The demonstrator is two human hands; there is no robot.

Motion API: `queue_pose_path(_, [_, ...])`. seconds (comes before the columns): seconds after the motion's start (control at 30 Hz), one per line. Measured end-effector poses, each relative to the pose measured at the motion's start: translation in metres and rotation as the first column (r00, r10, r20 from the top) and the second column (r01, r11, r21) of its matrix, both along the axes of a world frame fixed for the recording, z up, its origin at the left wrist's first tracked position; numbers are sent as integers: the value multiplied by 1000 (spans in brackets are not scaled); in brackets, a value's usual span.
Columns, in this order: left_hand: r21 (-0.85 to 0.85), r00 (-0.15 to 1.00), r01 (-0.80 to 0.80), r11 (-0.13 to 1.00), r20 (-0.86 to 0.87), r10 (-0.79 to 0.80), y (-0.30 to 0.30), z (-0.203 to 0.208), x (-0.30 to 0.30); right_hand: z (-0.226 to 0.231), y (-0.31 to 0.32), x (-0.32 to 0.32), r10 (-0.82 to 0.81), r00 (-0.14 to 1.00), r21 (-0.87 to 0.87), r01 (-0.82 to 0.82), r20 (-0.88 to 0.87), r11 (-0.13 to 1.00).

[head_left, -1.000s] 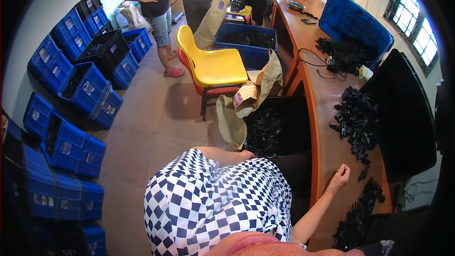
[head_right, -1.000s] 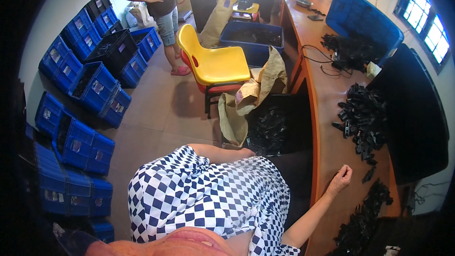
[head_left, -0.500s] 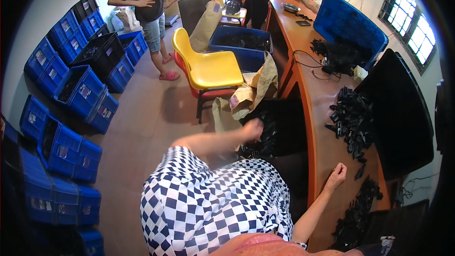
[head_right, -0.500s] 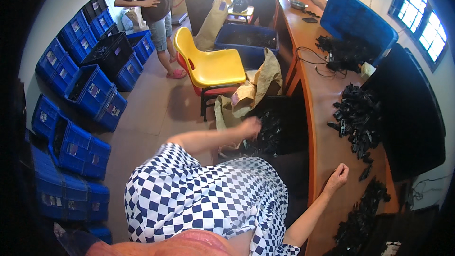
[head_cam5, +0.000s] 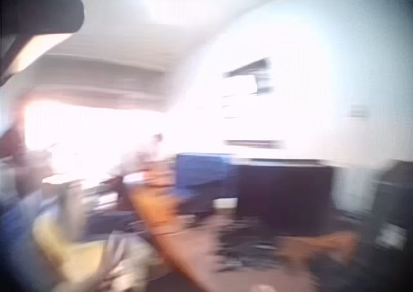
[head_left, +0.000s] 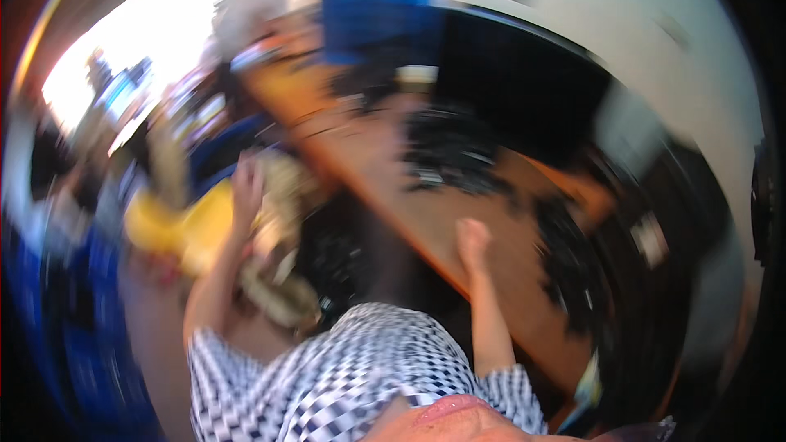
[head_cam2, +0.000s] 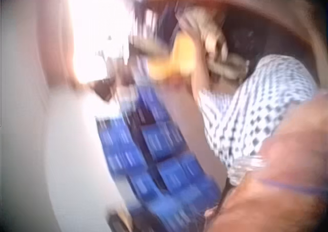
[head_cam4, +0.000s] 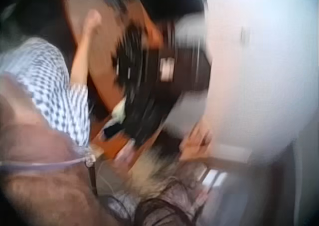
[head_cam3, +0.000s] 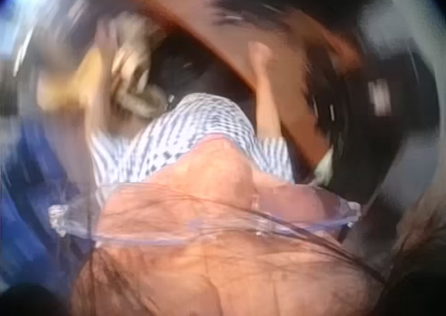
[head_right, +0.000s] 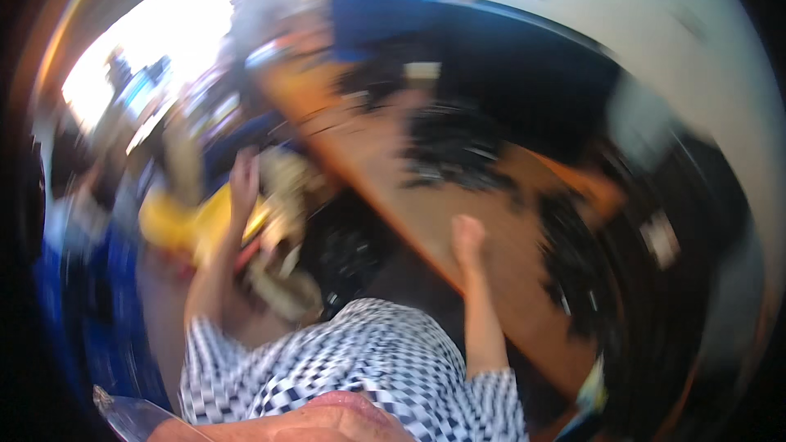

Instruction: The person assembles plastic components by joining pieces together by hand and placing the completed parts on the table.

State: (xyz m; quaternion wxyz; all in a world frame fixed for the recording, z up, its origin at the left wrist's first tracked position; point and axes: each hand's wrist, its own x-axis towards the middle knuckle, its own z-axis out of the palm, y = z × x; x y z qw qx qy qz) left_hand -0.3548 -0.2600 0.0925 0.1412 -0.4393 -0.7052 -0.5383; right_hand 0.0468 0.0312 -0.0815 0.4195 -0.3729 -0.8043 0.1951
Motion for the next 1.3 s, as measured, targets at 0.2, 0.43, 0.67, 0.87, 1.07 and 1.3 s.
queue_pose_path(0.2, [-798,275,601,42,156,-949,94,-175,238,10,19,4,12,963,-365,-114,-271,924])
queue_pose_path(0.43, [-745,583,667,16,508,-634,159,-254,305,0,8,-1,154,945,-152,-204,-290,967])
queue_pose_path(0.67, [-740,730,645,191,523,-440,178,-274,360,24,7,14,141,952,-270,-216,-273,938])
queue_pose_path(0.87, [-754,775,627,197,578,-255,177,-250,358,17,15,15,145,946,-282,-229,-291,932])
queue_pose_path(1.07, [-251,378,917,311,797,-471,187,-312,359,25,8,16,150,949,-286,-231,-278,930])
queue_pose_path(1.3, [-266,291,956,120,847,-445,176,-288,365,16,15,14,159,952,-302,-237,-262,923])
